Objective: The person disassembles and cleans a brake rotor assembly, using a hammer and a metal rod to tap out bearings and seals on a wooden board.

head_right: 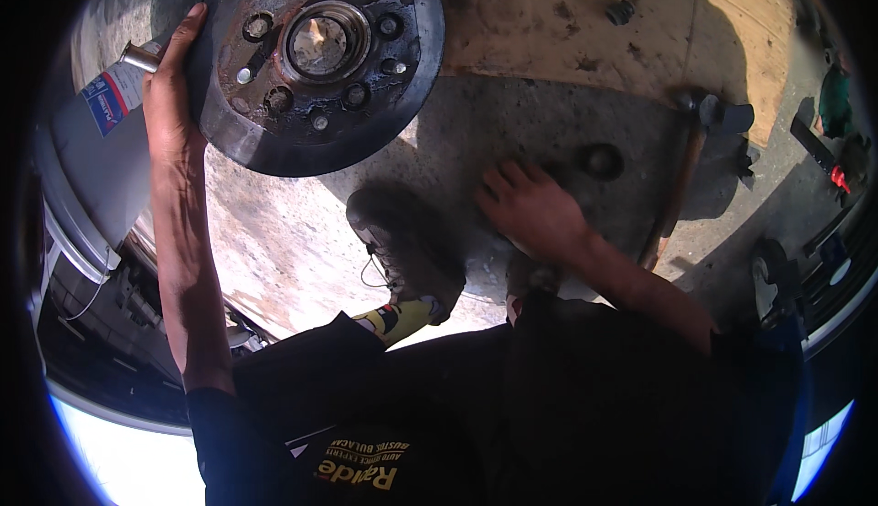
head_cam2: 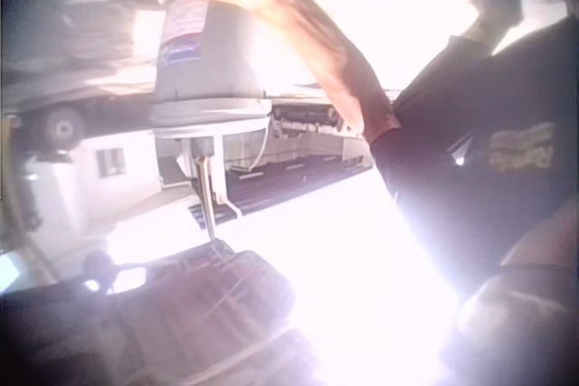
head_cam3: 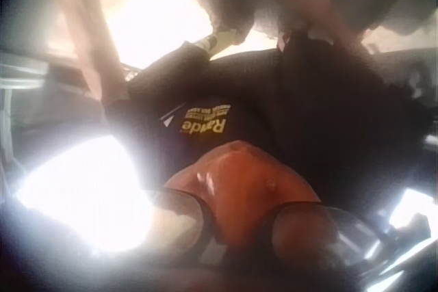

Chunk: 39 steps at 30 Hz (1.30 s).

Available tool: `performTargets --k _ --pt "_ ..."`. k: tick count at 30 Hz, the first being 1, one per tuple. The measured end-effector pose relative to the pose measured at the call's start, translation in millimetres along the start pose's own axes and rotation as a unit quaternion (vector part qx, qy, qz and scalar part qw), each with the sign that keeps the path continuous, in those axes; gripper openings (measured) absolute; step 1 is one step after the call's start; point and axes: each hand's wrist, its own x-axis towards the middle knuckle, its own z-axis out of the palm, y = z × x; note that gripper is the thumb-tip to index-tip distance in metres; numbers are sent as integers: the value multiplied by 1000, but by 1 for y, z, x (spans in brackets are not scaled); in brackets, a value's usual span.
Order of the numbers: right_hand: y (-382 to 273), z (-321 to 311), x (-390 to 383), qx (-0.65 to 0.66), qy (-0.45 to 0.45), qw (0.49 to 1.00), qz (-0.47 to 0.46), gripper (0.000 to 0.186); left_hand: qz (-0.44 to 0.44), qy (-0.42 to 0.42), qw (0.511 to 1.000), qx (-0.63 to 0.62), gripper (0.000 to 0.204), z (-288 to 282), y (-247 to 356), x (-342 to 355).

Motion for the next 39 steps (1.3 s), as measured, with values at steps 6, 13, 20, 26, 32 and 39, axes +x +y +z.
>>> performTargets --k 6,13,20,26,32,39 --pt "0 1 4 10 -21 1000 11 35 8 -25 1000 -7 50 -3 -9 16" --pt "0 -2 4 24 6 999 42 37 -46 -62 996 -55 55 -2 -16 31" --pt "-2 -3 4 23 49 996 75 44 -64 -106 991 -50 51 -15 -11 57" --pt "0 -2 3 27 45 995 90 48 -62 -99 992 -43 45 -9 -2 48" --pt "1 -4 2 13 60 994 92 41 -112 -119 984 -72 44 -7 4 49" --pt "-1 3 0 -24 50 986 157 31 -98 -115 986 -71 46 0 3 46"
